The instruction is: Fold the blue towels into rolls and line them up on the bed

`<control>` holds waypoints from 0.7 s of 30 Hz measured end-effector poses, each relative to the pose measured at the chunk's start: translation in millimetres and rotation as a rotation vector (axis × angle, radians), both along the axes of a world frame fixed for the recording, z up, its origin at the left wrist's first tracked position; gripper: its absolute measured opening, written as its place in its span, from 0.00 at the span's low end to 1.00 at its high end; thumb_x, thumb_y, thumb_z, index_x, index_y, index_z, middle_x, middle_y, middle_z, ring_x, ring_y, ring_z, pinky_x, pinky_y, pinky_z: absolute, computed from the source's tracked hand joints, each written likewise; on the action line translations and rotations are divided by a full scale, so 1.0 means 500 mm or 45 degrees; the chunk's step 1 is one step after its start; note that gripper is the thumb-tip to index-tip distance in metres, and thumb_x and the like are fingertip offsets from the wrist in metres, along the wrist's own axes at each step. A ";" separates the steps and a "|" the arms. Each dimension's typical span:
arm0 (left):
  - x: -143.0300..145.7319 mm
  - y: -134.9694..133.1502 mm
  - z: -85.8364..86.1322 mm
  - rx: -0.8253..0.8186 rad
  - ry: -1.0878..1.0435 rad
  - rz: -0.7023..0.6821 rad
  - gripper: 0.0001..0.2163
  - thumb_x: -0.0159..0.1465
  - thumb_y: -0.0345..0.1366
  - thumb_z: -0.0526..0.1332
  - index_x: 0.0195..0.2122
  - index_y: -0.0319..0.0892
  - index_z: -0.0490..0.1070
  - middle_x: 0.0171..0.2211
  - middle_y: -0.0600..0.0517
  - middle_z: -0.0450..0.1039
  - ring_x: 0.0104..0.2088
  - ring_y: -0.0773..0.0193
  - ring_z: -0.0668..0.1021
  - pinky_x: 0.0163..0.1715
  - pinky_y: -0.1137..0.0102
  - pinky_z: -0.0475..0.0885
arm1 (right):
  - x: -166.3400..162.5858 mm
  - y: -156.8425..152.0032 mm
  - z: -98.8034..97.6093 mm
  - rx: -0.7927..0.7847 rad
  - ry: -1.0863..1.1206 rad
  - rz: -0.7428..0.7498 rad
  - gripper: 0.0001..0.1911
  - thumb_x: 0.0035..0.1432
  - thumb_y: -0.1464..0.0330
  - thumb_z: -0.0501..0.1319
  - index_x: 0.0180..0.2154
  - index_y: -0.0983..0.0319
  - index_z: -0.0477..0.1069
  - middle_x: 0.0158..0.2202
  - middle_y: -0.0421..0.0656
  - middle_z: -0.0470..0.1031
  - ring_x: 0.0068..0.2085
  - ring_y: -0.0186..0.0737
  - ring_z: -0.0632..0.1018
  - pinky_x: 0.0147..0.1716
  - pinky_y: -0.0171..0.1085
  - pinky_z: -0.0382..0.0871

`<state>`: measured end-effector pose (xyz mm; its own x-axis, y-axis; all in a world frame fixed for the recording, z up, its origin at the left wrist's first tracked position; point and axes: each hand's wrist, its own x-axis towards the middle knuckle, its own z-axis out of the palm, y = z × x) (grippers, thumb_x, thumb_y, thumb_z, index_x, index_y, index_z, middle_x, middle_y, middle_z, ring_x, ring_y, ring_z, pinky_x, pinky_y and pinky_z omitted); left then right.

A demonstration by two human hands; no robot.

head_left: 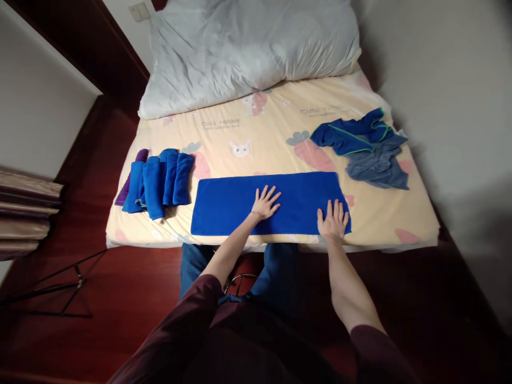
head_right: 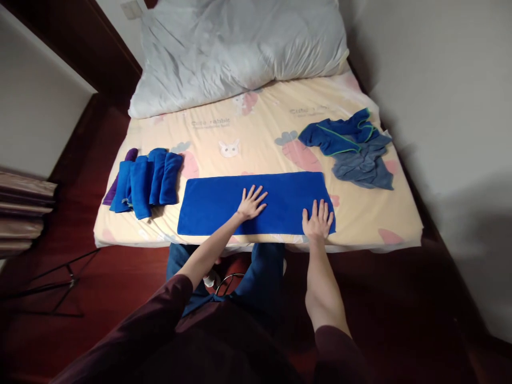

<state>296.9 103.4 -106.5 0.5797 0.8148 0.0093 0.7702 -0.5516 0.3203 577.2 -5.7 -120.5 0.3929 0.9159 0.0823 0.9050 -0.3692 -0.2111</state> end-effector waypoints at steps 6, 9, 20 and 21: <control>-0.213 0.076 0.005 0.020 0.044 0.269 0.28 0.74 0.49 0.49 0.74 0.48 0.54 0.76 0.49 0.42 0.76 0.46 0.43 0.72 0.41 0.33 | 0.002 0.000 -0.010 -0.015 -0.028 0.020 0.35 0.74 0.57 0.40 0.74 0.67 0.50 0.76 0.52 0.46 0.75 0.49 0.49 0.72 0.57 0.42; -0.295 0.093 0.004 0.037 0.038 0.360 0.29 0.74 0.49 0.49 0.74 0.48 0.54 0.76 0.49 0.42 0.76 0.47 0.43 0.72 0.44 0.34 | 0.001 -0.001 -0.012 -0.005 -0.047 0.026 0.35 0.73 0.57 0.40 0.74 0.67 0.49 0.76 0.52 0.46 0.75 0.50 0.49 0.72 0.58 0.43; -0.499 0.160 0.008 0.061 0.135 0.578 0.29 0.75 0.49 0.46 0.74 0.44 0.54 0.76 0.47 0.43 0.76 0.49 0.46 0.73 0.49 0.43 | 0.000 0.006 -0.011 -0.014 -0.051 0.028 0.35 0.74 0.55 0.39 0.74 0.66 0.49 0.76 0.51 0.46 0.75 0.48 0.49 0.73 0.56 0.42; -0.516 0.167 0.010 0.049 0.151 0.568 0.29 0.75 0.49 0.46 0.74 0.44 0.54 0.76 0.47 0.43 0.76 0.49 0.46 0.73 0.49 0.44 | -0.001 0.007 -0.011 -0.013 -0.052 0.029 0.35 0.74 0.55 0.39 0.74 0.66 0.50 0.76 0.51 0.47 0.75 0.48 0.50 0.72 0.56 0.42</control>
